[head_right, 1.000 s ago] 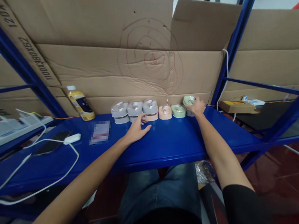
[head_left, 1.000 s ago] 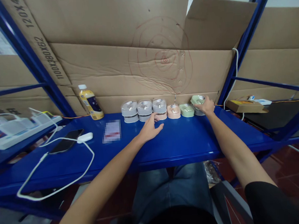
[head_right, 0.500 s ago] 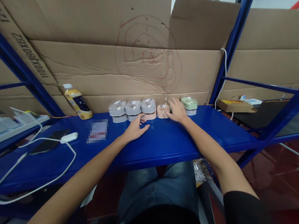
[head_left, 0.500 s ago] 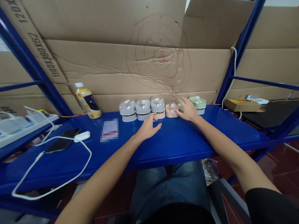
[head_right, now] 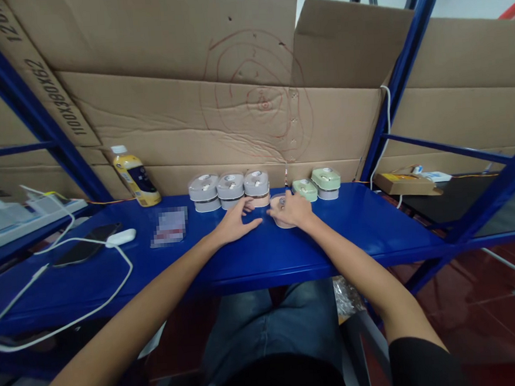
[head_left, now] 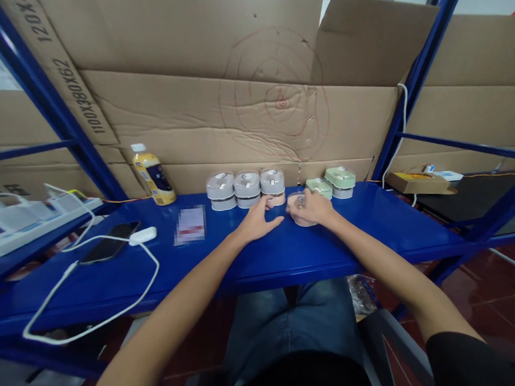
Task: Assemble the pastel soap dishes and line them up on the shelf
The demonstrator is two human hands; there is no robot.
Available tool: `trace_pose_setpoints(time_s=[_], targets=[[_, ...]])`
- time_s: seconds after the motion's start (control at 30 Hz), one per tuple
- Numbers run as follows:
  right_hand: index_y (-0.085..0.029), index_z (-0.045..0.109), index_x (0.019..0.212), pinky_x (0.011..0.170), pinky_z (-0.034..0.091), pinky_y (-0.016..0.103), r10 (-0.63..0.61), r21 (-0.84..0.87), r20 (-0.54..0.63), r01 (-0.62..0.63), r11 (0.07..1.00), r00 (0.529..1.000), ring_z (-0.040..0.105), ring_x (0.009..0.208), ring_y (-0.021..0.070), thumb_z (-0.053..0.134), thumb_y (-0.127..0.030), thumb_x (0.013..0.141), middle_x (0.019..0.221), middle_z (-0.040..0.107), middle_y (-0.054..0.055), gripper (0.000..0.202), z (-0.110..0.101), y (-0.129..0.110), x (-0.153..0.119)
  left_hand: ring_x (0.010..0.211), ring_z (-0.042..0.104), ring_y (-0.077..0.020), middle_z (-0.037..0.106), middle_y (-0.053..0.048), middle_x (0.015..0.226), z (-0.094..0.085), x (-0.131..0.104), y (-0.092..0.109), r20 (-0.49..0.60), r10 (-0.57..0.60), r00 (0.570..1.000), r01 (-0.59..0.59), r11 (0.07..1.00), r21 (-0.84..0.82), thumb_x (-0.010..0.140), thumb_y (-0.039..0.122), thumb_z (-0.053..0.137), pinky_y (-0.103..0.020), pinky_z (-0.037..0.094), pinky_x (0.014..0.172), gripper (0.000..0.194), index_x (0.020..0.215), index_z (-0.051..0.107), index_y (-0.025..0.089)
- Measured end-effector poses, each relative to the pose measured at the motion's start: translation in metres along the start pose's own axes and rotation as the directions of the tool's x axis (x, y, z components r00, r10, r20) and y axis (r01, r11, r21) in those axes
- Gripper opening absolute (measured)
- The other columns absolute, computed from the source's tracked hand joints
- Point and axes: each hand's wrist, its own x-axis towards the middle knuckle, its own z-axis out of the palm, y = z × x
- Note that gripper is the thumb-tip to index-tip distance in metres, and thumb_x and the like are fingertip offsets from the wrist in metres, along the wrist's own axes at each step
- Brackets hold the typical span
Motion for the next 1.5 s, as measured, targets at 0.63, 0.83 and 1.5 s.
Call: trace_pose_setpoints(time_s=[0.63,0.83,1.5], targets=[[-0.022,0.044,0.155,0.086,0.064,0.045,-0.252,0.68,0.117,0.107,0.725,0.961,0.072,0.104,0.0291,0.064,-0.063,0.09,0.134,0.067,0.016,0.08,-0.016,0.069,0.022,0.144,0.048,-0.0344,0.058,-0.012,0.145,-0.009,-0.006,0.019,0.313,0.184,0.932,-0.172,0.983,-0.065,0.088,0.046,0.076,-0.052,0.04,0.119,0.04,0.122,0.076,0.026],[-0.021,0.045,0.154,0.077,0.064,0.039,-0.214,0.711,0.077,0.097,0.696,0.974,0.073,0.096,0.0266,0.063,-0.063,0.09,0.121,0.072,0.014,0.079,-0.009,0.066,0.024,0.135,0.051,-0.0349,0.062,-0.012,0.132,-0.006,-0.008,0.016,0.227,0.18,0.957,-0.195,0.98,0.048,0.094,0.046,0.066,-0.055,0.039,0.119,0.036,0.122,0.076,0.026],[-0.028,0.048,0.149,0.107,0.052,0.051,-0.422,0.779,0.007,0.259,0.571,0.907,0.063,0.124,0.032,0.087,-0.044,0.068,0.149,0.056,0.012,0.091,-0.027,0.063,0.016,0.137,0.049,-0.0323,0.056,-0.013,0.138,-0.023,-0.008,0.024,0.161,0.198,0.967,-0.228,0.954,0.196,0.101,0.047,0.053,-0.051,0.04,0.119,0.038,0.118,0.074,0.02]])
